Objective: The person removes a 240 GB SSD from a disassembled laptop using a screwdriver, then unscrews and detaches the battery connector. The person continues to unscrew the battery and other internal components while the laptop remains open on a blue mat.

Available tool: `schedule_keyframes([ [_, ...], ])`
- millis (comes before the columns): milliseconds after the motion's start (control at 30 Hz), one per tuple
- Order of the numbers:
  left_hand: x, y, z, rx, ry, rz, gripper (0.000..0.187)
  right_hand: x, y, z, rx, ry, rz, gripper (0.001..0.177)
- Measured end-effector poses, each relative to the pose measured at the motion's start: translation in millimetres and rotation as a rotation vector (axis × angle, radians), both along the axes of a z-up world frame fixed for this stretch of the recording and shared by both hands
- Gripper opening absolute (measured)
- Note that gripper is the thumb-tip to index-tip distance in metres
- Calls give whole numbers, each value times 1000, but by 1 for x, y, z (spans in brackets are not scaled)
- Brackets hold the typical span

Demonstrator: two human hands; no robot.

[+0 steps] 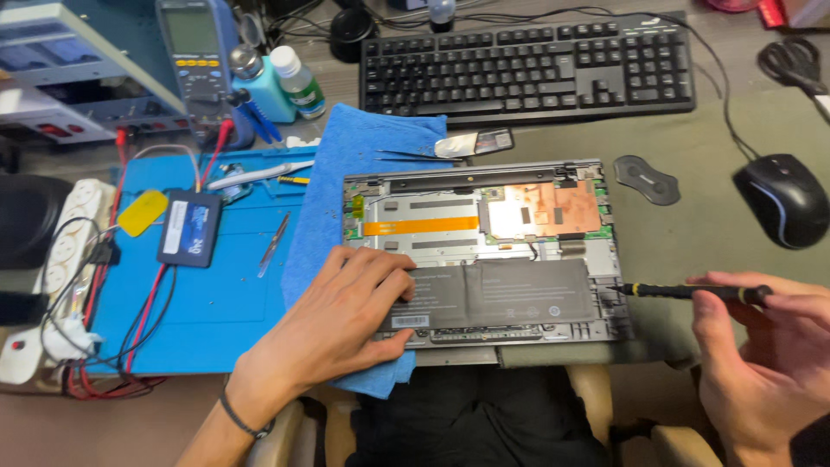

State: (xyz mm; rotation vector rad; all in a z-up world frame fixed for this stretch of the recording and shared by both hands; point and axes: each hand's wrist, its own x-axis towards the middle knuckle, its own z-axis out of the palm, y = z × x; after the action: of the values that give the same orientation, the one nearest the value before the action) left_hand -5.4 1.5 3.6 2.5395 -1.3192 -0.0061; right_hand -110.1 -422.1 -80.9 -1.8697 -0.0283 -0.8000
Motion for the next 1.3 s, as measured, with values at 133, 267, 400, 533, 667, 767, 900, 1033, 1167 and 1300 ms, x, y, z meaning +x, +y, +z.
schedule_keyframes([
  [133, -4, 1, -2, -19, -28, 12, 43, 9, 26, 38, -76, -37, -15, 55],
  [267, -8, -3, -9, -12, -74, 99, 41, 12, 27, 38, -93, -56, 5, 54],
  [400, -11, -9, -15, -27, -137, 106, 31, 15, 28, 37, -132, -66, 41, 56],
  [533, -12, -19, -14, -41, -147, 75, 26, 15, 32, 38, -128, -55, 41, 57],
  [667, -15, -35, -18, -55, -168, -27, 29, 14, 35, 40, -164, -54, 33, 55],
  [767, -17, -47, -23, -50, -189, -63, 31, 15, 37, 41, -200, -74, 26, 54],
  [900, -16, -57, -25, -93, -164, -101, 29, 16, 38, 41, -236, -89, 10, 54],
  [1033, -21, -64, -32, -104, -166, -98, 31, 17, 39, 40, -269, -98, -1, 54],
  [1167, -25, -69, -36, -145, -189, -70, 29, 22, 37, 40, -319, -88, -18, 56],
  [1300, -30, -73, -39, -152, -211, -43, 31, 29, 31, 46, -522, -56, -84, 56],
])
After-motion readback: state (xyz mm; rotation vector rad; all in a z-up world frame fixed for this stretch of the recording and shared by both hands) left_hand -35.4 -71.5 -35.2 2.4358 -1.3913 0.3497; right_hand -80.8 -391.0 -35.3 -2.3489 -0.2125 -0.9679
